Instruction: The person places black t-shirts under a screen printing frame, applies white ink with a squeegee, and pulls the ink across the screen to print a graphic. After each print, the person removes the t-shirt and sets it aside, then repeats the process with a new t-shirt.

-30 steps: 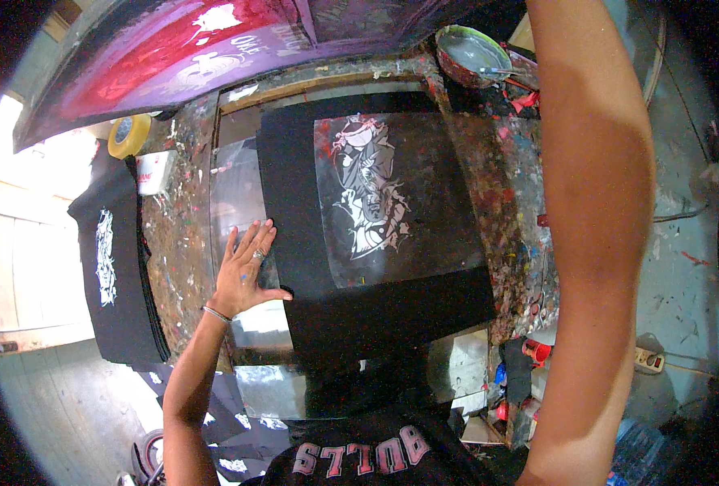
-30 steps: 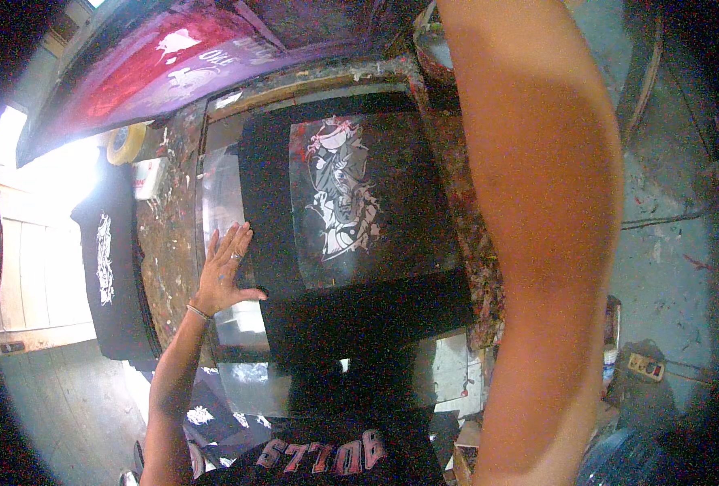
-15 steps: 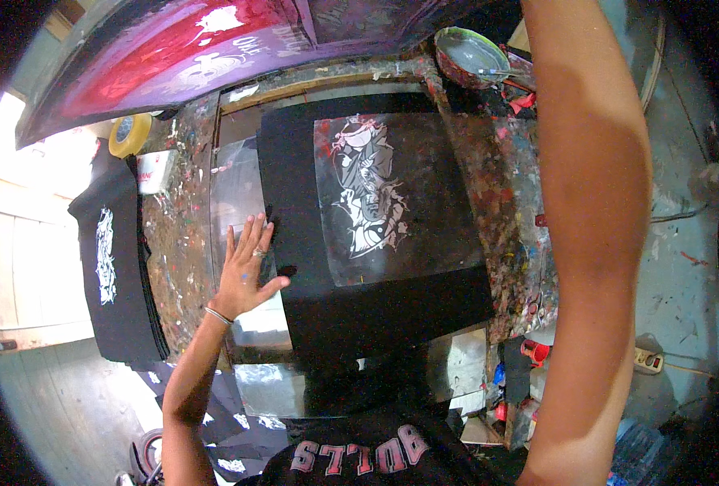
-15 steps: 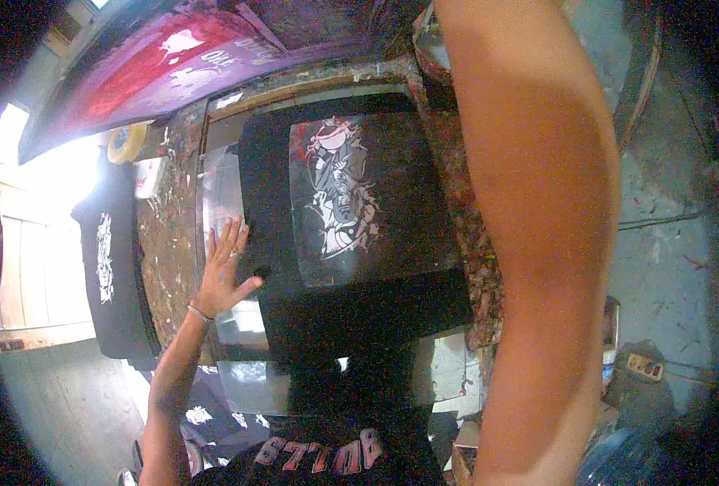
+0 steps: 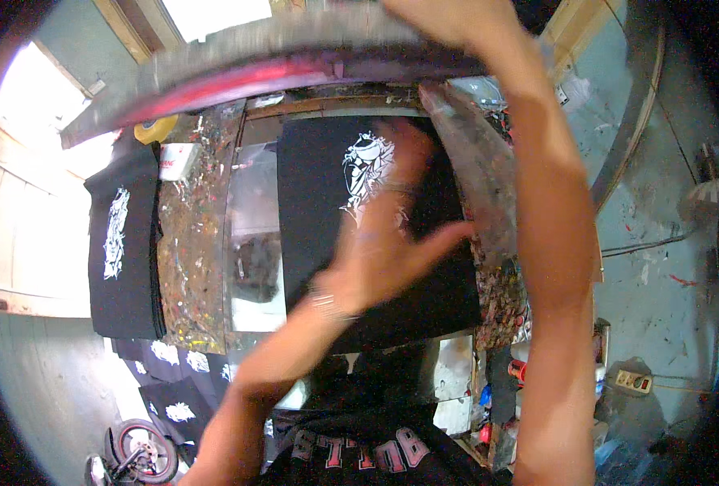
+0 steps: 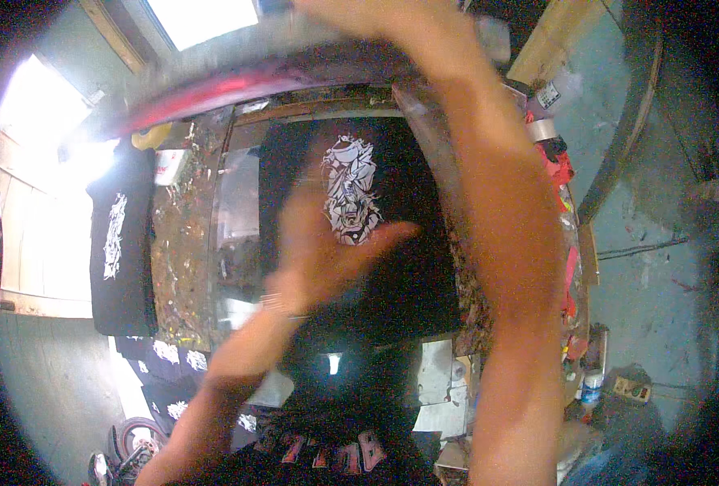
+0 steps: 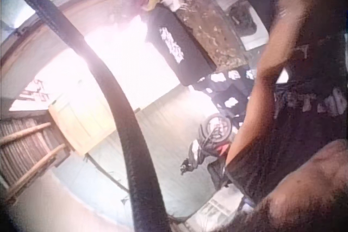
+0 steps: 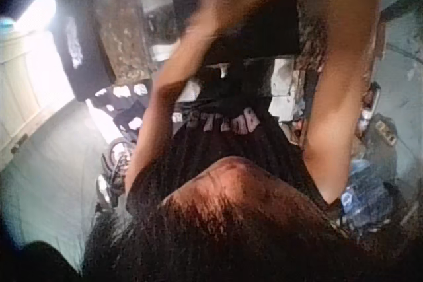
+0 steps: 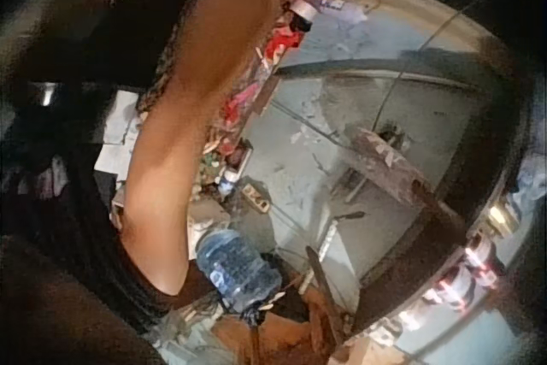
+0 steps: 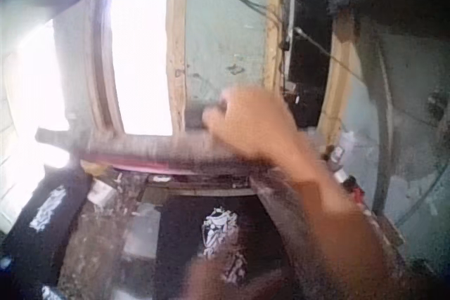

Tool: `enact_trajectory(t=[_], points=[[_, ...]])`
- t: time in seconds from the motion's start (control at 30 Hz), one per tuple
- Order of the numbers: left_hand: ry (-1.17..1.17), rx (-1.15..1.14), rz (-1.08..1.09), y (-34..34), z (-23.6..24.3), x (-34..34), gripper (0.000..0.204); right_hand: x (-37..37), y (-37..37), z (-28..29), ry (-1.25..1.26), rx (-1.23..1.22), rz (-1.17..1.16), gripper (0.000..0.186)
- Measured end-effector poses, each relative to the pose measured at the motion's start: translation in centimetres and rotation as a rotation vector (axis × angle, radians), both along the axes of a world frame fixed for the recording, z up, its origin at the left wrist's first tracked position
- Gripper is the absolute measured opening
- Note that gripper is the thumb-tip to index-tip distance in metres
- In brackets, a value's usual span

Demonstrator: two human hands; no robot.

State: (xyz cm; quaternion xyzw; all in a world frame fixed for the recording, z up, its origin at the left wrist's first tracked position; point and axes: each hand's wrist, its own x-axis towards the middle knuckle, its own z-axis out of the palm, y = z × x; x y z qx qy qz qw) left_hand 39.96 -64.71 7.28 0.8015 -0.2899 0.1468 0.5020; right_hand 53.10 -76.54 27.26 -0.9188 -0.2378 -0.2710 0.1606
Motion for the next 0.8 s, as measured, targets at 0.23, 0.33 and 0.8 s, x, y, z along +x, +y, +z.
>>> enact_trajectory(t=[0.23, 0.33, 0.8], points=[[-0.048, 0.78, 0.369, 16.7, 5.5, -3.4, 0.059, -11.8, -1.7, -15.3, -0.3, -0.026, 0.041, 0.036], [0.035, 0.807, 0.273, 15.9, 1.2, -5.2, 0.053, -14.6, -2.7, -22.0, -0.326, 0.03, 0.087, 0.038], [-0.284, 0.167, 0.481, 6.1, 1.0, -2.1, 0.054, -2.9, 0.4, 0.4, 0.089, -0.012, -0.079, 0.046]])
